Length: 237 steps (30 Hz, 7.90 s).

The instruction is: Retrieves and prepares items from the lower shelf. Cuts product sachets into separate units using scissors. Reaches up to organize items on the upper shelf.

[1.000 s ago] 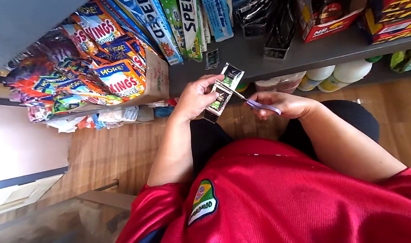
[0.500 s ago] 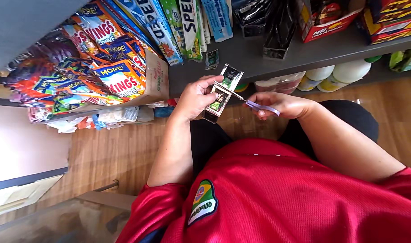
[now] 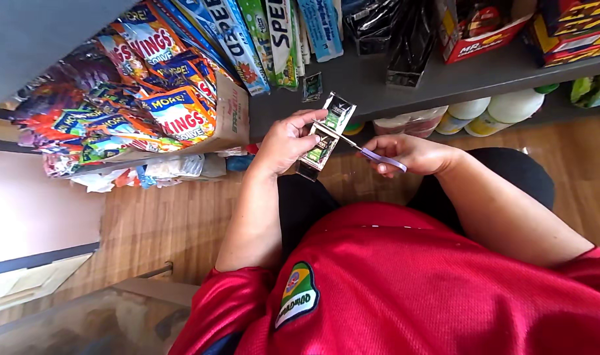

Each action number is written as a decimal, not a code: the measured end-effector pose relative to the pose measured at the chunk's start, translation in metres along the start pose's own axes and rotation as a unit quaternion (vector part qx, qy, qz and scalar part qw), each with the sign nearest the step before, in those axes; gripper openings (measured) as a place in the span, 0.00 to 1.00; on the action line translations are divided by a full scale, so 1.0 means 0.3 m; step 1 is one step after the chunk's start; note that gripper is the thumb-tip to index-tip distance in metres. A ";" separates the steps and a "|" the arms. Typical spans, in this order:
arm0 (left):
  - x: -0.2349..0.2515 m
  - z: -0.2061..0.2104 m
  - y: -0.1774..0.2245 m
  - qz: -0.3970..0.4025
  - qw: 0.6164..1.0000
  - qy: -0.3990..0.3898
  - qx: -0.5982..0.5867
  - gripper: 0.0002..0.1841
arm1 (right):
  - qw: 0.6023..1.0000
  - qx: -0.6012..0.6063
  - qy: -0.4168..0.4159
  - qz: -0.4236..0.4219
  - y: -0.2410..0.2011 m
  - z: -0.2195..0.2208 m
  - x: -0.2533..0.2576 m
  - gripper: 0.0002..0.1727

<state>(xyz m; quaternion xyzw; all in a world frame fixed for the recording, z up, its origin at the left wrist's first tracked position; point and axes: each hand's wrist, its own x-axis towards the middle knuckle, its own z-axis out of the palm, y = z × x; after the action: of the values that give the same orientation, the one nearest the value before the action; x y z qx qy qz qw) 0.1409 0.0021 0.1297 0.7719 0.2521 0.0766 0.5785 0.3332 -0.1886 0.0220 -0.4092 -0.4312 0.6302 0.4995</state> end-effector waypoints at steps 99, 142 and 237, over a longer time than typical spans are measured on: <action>0.083 0.039 -0.037 0.055 0.992 0.116 -0.021 0.34 | 0.978 0.053 0.191 -0.059 0.026 0.011 0.045 0.29; 0.030 0.005 -0.031 0.006 0.997 -0.050 -0.052 0.37 | 1.000 -0.005 0.011 -0.010 0.014 0.015 0.014 0.23; 0.431 0.354 -0.055 0.318 0.844 0.039 0.430 0.06 | 0.808 -0.221 0.407 -0.363 0.088 0.026 0.059 0.32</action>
<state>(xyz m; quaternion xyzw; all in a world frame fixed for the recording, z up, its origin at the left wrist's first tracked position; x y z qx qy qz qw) 0.2908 -0.0236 0.0581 0.9775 0.0227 0.1703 0.1222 0.3154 -0.1757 -0.0023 -0.5412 -0.4332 0.0658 0.7177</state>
